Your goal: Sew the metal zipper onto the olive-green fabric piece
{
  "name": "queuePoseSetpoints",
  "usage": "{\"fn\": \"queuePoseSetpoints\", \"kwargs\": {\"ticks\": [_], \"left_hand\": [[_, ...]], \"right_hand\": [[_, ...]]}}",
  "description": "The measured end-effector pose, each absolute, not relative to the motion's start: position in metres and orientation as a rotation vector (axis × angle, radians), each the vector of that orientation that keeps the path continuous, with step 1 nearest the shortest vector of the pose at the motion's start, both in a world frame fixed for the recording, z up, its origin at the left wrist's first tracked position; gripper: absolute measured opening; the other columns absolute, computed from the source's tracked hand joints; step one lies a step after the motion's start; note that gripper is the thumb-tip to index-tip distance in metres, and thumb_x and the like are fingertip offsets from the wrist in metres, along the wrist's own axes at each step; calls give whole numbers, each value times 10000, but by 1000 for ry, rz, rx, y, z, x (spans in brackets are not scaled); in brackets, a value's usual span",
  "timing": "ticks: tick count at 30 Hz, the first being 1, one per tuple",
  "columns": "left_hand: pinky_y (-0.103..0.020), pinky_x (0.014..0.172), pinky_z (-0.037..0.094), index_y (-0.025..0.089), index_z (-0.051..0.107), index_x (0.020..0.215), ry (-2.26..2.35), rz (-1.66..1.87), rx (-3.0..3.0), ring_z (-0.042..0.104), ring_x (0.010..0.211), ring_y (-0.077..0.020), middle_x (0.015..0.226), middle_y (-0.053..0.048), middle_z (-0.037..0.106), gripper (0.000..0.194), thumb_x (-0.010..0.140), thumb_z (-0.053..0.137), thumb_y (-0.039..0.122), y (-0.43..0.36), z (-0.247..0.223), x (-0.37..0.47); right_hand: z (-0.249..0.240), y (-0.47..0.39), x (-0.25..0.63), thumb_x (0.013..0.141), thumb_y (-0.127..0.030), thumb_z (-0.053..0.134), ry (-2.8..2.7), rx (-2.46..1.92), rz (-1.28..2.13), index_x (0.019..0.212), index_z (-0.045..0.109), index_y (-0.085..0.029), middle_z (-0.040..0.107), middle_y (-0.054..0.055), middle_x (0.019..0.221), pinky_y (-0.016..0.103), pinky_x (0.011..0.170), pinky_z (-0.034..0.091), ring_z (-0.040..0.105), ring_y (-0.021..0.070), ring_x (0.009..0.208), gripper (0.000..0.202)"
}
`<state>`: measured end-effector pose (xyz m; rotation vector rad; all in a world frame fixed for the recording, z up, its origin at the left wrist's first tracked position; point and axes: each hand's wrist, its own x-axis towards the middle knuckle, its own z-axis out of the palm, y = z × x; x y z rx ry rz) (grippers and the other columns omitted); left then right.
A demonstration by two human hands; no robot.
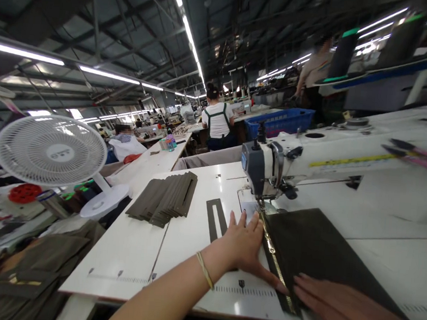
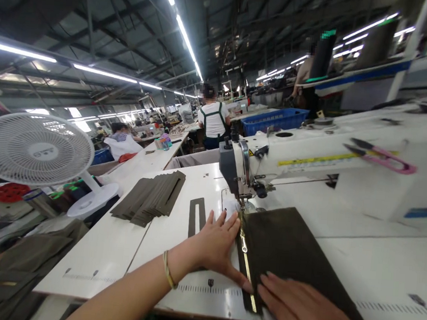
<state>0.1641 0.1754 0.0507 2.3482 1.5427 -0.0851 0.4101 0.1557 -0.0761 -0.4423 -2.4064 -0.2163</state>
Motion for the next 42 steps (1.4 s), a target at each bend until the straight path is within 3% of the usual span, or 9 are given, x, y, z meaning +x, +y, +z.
{"fn": "queuePoseSetpoints", "kwargs": {"ticks": [2, 5, 15, 23, 28, 33, 35, 38, 42], "left_hand": [[-686, 1156, 4, 62, 161, 1543, 1547, -83, 2334, 19, 1460, -474, 1607, -217, 89, 1351, 564, 727, 799, 177, 48, 164], [-684, 1157, 10, 84, 122, 1553, 1525, -18, 2363, 26, 1466, -455, 1610, -213, 97, 1362, 566, 696, 827, 174, 46, 159], [-673, 1163, 94, 110, 143, 1557, 1861, 114, 2296, 39, 1476, -405, 1595, -232, 78, 1128, 759, 605, 760, 79, 34, 96], [-648, 1108, 320, 122, 110, 1562, 1749, 57, 2631, 183, 1453, -449, 1585, -259, 129, 1074, 731, 739, 381, 63, -13, 85], [-608, 1155, 279, 189, 337, 1497, 1576, 173, 2782, 384, 1397, -364, 1478, -185, 466, 705, 857, 613, 296, 68, -15, 79], [-573, 1147, 323, 176, 534, 1323, 1651, 333, 2591, 322, 1429, -373, 1544, -179, 363, 510, 833, 632, 277, 83, 2, 95], [-541, 1127, 376, 165, 551, 1306, 1685, 409, 2496, 422, 1363, -347, 1466, -167, 465, 513, 802, 633, 215, 95, 13, 101], [-436, 973, 530, 192, 640, 1210, 1737, 603, 2447, 601, 1109, -251, 1194, -116, 641, 421, 843, 483, 57, 115, 25, 104], [-389, 814, 582, 223, 699, 1115, 1724, 966, 2530, 642, 929, -222, 1035, -84, 705, 352, 926, 436, 86, 131, 30, 112]], "right_hand": [[-51, 173, 398, 933, -275, 454, -2404, -619, -110, 1467, 441, -339, 588, 7, 1364, 393, 940, 560, 636, 252, 1142, 538], [-24, 204, 371, 966, -302, 397, -2411, -721, -60, 1436, 490, -193, 494, 103, 1446, 500, 1066, 445, 496, 283, 1308, 492], [-45, 224, 361, 983, -387, 431, -2446, -692, 29, 1334, 603, -253, 571, 106, 1387, 537, 1053, 444, 543, 286, 1266, 413], [-32, 226, 361, 975, -292, 390, -2362, -646, 58, 1185, 697, -241, 696, 93, 1189, 439, 926, 551, 658, 244, 1074, 375], [-42, 246, 360, 973, -315, 398, -2413, -672, 22, 1299, 625, -183, 610, 100, 1340, 479, 1025, 484, 580, 259, 1222, 419], [-57, 250, 359, 975, -359, 397, -2453, -723, 25, 1367, 569, -226, 542, 75, 1409, 501, 1034, 465, 540, 252, 1270, 448], [-56, 249, 359, 980, -367, 384, -2460, -726, 12, 1364, 570, -221, 535, 73, 1416, 493, 1028, 470, 541, 247, 1269, 451], [-52, 247, 360, 986, -379, 361, -2478, -732, 4, 1361, 572, -202, 524, 77, 1424, 495, 1032, 462, 532, 247, 1278, 465], [-52, 237, 364, 991, -385, 337, -2463, -743, 38, 1392, 539, -191, 510, 80, 1438, 503, 1069, 419, 505, 245, 1305, 489]]}}
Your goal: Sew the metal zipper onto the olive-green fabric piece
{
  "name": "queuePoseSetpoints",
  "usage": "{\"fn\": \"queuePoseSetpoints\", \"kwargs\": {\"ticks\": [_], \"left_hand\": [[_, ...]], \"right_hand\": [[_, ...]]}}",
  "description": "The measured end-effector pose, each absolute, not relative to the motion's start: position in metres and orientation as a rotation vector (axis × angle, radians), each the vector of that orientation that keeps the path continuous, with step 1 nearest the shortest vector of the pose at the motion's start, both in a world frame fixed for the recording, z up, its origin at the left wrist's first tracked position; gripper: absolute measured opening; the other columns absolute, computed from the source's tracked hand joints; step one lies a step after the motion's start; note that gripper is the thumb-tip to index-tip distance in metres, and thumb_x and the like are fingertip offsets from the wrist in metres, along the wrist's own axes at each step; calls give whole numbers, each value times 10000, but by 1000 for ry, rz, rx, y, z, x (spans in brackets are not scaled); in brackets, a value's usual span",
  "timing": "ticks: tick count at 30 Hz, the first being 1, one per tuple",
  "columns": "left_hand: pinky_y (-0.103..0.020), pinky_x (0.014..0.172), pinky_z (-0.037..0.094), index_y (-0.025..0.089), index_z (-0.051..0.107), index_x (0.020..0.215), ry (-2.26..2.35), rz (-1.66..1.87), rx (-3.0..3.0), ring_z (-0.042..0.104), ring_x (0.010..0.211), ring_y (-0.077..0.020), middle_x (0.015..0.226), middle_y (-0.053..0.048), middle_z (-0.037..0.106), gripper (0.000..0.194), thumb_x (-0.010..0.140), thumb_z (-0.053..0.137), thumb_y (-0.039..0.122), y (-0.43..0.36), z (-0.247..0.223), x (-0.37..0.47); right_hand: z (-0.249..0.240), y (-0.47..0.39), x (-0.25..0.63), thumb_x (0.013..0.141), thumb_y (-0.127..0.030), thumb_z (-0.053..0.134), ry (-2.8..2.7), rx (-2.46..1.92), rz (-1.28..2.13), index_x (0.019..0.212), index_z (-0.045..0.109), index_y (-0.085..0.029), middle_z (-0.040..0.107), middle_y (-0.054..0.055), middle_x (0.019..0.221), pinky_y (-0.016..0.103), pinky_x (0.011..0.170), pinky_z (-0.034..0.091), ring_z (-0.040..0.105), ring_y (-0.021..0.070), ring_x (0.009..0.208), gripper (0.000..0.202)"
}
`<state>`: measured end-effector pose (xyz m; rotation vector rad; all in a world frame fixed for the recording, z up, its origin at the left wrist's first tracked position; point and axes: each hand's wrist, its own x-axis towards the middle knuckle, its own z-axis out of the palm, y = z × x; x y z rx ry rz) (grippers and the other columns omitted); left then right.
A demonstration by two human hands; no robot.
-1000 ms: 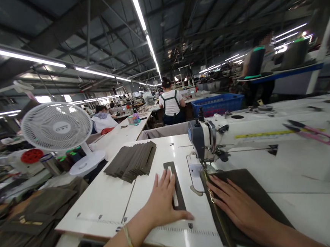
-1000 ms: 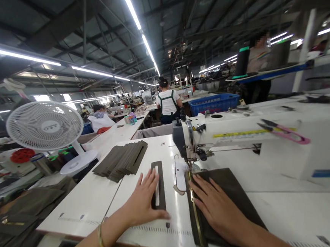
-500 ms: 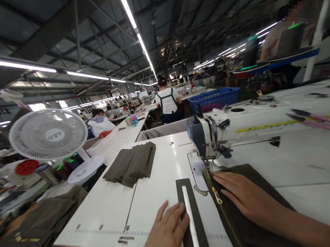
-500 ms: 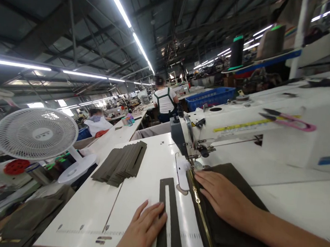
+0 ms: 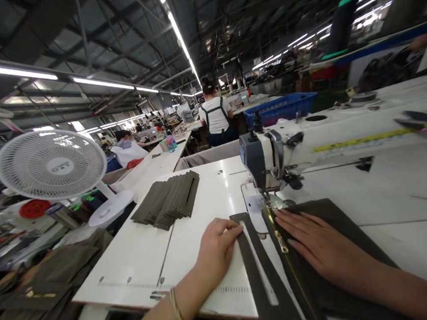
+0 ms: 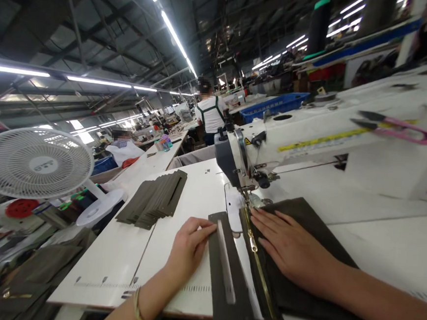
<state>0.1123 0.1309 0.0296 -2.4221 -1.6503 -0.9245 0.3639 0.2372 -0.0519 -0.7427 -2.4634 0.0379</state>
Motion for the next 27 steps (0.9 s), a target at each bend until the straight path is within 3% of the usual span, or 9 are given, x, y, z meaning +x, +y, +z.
{"fn": "queuePoseSetpoints", "kwargs": {"ticks": [4, 11, 17, 23, 27], "left_hand": [[-396, 891, 576, 217, 670, 1187, -1425, -998, -2343, 652, 1031, -222, 1158, -74, 721, 331, 980, 424, 136, 144, 29, 140], [-434, 1025, 523, 138, 687, 1103, -1397, -544, -2535, 681, 1082, -239, 1193, -118, 706, 244, 930, 518, 105, 168, 5, 167], [-436, 1039, 514, 155, 687, 1089, -1345, -645, -2516, 677, 1098, -230, 1179, -108, 713, 246, 940, 503, 87, 168, 5, 162], [-459, 1065, 487, 128, 675, 1062, -1339, -698, -2574, 663, 1125, -243, 1214, -140, 692, 229, 966, 466, 126, 166, 10, 163], [-452, 1056, 498, 119, 660, 1079, -1363, -659, -2589, 637, 1170, -249, 1241, -149, 676, 283, 1010, 391, 171, 168, 11, 161]], "right_hand": [[-53, 225, 369, 992, -355, 322, -2445, -747, 26, 1422, 506, -224, 519, 78, 1437, 508, 1072, 406, 501, 242, 1309, 485], [-49, 222, 374, 963, -230, 355, -2418, -665, -75, 1466, 441, -218, 563, 116, 1396, 491, 1039, 433, 518, 234, 1293, 511], [-41, 221, 372, 944, -193, 382, -2354, -602, -202, 1493, 384, -190, 606, 123, 1345, 455, 980, 464, 580, 230, 1221, 548], [-32, 222, 364, 976, -243, 384, -2342, -646, -98, 1472, 400, -178, 627, 123, 1312, 408, 941, 458, 613, 224, 1141, 501], [-35, 219, 356, 979, -279, 399, -2300, -709, -110, 1474, 401, -228, 639, 95, 1276, 423, 924, 433, 594, 236, 1126, 498]]}}
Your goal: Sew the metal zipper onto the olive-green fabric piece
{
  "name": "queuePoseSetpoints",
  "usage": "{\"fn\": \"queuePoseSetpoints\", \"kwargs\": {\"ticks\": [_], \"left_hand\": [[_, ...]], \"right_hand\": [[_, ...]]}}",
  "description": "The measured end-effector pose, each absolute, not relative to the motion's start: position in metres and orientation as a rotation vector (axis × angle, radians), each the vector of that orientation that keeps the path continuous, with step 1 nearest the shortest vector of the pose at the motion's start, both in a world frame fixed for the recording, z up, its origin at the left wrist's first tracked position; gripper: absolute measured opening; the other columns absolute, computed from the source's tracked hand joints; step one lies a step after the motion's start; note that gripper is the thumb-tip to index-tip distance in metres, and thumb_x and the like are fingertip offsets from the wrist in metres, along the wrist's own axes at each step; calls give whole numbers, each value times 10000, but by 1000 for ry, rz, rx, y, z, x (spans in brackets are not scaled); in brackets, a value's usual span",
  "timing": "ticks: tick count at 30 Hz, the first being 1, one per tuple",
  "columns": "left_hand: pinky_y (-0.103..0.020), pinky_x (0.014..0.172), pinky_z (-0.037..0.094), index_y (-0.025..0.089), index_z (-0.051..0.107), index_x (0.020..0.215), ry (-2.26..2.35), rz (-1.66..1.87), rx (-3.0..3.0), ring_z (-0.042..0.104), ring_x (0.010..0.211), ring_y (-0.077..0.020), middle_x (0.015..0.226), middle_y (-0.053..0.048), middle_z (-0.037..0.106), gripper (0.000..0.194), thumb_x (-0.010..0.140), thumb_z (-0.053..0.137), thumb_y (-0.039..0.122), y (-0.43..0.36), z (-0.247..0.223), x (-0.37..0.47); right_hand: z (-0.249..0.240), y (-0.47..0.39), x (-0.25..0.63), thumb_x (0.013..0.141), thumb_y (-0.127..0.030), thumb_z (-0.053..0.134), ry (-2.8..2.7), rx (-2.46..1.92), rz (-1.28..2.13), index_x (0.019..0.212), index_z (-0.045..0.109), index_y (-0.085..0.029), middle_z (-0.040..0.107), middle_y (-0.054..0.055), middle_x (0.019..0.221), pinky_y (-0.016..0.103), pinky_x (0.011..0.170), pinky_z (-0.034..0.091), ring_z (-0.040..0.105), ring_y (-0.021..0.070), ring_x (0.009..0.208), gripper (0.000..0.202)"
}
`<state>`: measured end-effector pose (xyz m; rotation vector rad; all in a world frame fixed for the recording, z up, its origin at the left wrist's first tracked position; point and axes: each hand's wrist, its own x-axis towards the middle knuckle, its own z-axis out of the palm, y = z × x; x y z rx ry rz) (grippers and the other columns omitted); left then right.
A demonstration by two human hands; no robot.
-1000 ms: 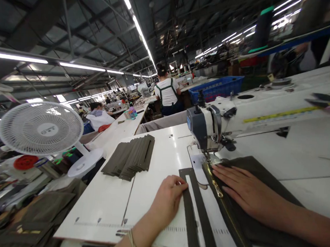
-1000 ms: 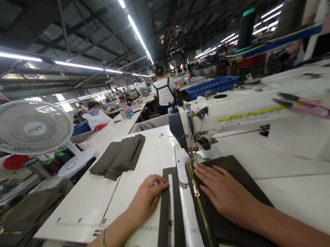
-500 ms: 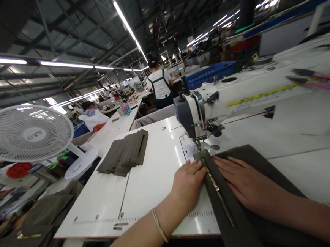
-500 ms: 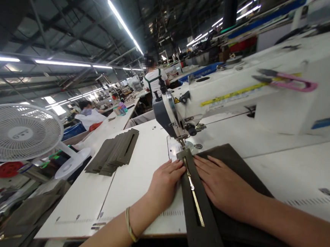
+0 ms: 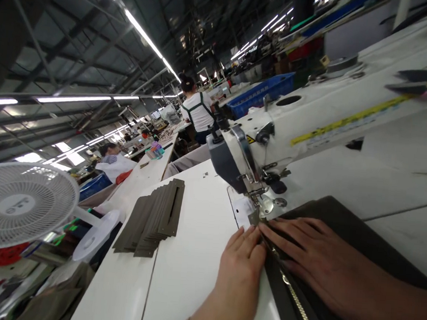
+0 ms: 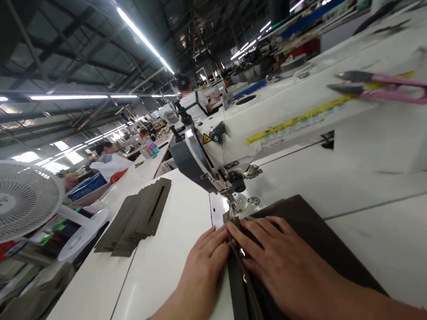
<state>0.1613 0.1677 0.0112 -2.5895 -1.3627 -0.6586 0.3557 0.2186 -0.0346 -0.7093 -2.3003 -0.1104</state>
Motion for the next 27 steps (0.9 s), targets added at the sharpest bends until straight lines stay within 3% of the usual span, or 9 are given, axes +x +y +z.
{"fn": "queuePoseSetpoints", "kwargs": {"ticks": [5, 14, 20, 27], "left_hand": [[-402, 990, 551, 96, 634, 1117, -1219, -594, -2590, 664, 1127, -231, 1167, -166, 705, 332, 1044, 325, 192, 172, 14, 157], [-389, 872, 592, 102, 609, 1107, -1128, -649, -2466, 698, 1001, -226, 1053, -150, 730, 332, 1045, 289, 165, 176, 12, 156], [-358, 805, 608, 90, 604, 1093, -1076, -521, -2520, 707, 945, -223, 998, -151, 730, 339, 1053, 287, 203, 179, 27, 160], [-424, 874, 581, 123, 583, 1177, -1187, -634, -2554, 664, 1059, -246, 1099, -156, 701, 292, 1037, 334, 183, 174, 9, 154]], "right_hand": [[-31, 212, 347, 998, -245, 328, -2190, -758, -201, 1411, 487, -265, 674, 58, 1170, 450, 927, 375, 587, 226, 1065, 444], [-23, 211, 344, 1015, -367, 355, -2065, -810, -175, 1221, 613, -281, 691, 24, 1082, 441, 920, 345, 578, 220, 1012, 341], [-26, 211, 344, 966, -401, 482, -2110, -819, -136, 1227, 604, -290, 678, 25, 1116, 458, 931, 349, 574, 234, 1037, 308], [-23, 212, 347, 957, -404, 510, -2107, -814, -117, 1273, 586, -294, 683, 24, 1115, 448, 922, 357, 583, 226, 1026, 343]]}}
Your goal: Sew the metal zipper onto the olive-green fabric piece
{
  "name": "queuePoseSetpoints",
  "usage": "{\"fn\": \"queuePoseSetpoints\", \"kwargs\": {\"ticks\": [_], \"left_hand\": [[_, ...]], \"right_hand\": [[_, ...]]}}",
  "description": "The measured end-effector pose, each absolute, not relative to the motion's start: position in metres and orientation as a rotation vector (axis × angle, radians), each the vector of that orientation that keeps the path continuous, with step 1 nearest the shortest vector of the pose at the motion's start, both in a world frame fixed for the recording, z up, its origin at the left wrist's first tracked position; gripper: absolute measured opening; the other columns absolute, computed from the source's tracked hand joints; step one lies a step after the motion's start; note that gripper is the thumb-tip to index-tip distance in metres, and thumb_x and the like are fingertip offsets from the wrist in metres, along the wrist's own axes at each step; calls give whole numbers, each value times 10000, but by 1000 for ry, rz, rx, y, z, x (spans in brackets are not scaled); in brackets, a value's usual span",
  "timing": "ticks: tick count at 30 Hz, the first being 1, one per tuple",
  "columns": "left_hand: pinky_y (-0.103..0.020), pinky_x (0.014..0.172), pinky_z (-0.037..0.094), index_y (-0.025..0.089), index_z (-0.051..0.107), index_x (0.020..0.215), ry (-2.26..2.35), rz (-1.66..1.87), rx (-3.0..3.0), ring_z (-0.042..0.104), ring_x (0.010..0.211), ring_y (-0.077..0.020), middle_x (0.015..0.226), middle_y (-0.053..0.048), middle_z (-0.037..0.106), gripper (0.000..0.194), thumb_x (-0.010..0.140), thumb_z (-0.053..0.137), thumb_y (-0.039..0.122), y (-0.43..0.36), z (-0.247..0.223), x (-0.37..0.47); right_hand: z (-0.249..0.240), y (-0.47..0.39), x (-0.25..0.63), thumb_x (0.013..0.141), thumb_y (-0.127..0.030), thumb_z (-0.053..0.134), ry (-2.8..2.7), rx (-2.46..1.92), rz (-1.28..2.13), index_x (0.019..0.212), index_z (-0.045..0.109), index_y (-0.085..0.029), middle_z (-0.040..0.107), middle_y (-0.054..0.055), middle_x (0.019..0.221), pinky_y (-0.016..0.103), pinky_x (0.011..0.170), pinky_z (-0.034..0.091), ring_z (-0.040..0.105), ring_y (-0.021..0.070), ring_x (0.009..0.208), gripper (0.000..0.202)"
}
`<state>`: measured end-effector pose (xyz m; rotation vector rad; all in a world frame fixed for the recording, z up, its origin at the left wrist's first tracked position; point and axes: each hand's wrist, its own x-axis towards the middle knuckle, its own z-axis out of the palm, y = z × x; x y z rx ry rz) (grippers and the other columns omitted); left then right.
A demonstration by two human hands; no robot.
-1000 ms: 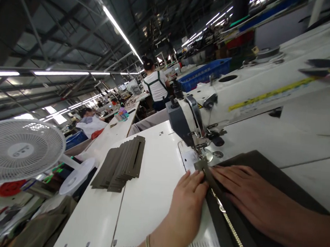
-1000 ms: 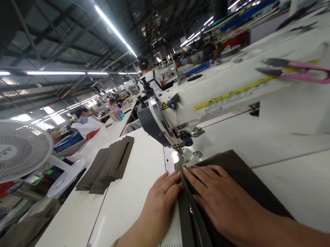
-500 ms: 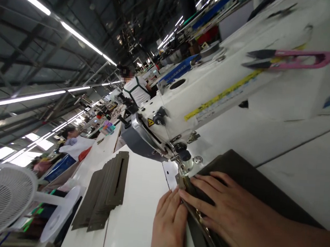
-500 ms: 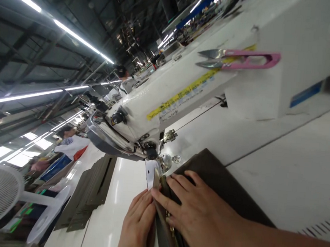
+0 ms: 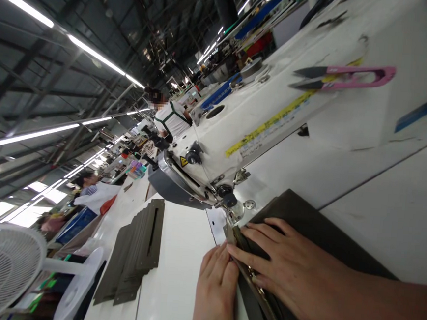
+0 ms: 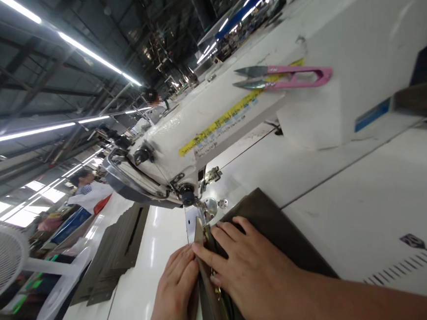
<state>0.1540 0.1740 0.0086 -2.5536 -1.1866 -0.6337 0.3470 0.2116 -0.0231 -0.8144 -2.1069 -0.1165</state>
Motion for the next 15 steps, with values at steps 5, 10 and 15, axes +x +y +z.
{"fn": "queuePoseSetpoints", "kwargs": {"ticks": [5, 10, 15], "left_hand": [[-456, 893, 570, 139, 575, 1204, -1241, -673, -2527, 657, 1070, -259, 1116, -150, 694, 303, 1020, 336, 154, 172, 0, 151], [-442, 873, 593, 117, 579, 1172, -1229, -487, -2570, 668, 1066, -256, 1152, -163, 695, 287, 979, 371, 75, 173, 17, 156], [-452, 936, 571, 119, 585, 1106, -1282, -494, -2600, 658, 1106, -248, 1190, -173, 686, 254, 938, 416, 31, 170, 20, 160]], "right_hand": [[-24, 210, 347, 946, -387, 536, -2167, -813, -35, 1326, 553, -292, 665, 52, 1146, 484, 952, 360, 568, 254, 1076, 392], [-24, 214, 347, 925, -299, 552, -2157, -791, 15, 1257, 605, -233, 681, 65, 1128, 476, 934, 437, 603, 247, 1044, 343], [-25, 222, 354, 908, -115, 449, -2212, -650, 55, 1129, 672, -121, 702, 110, 1158, 397, 961, 502, 638, 213, 1082, 314]]}}
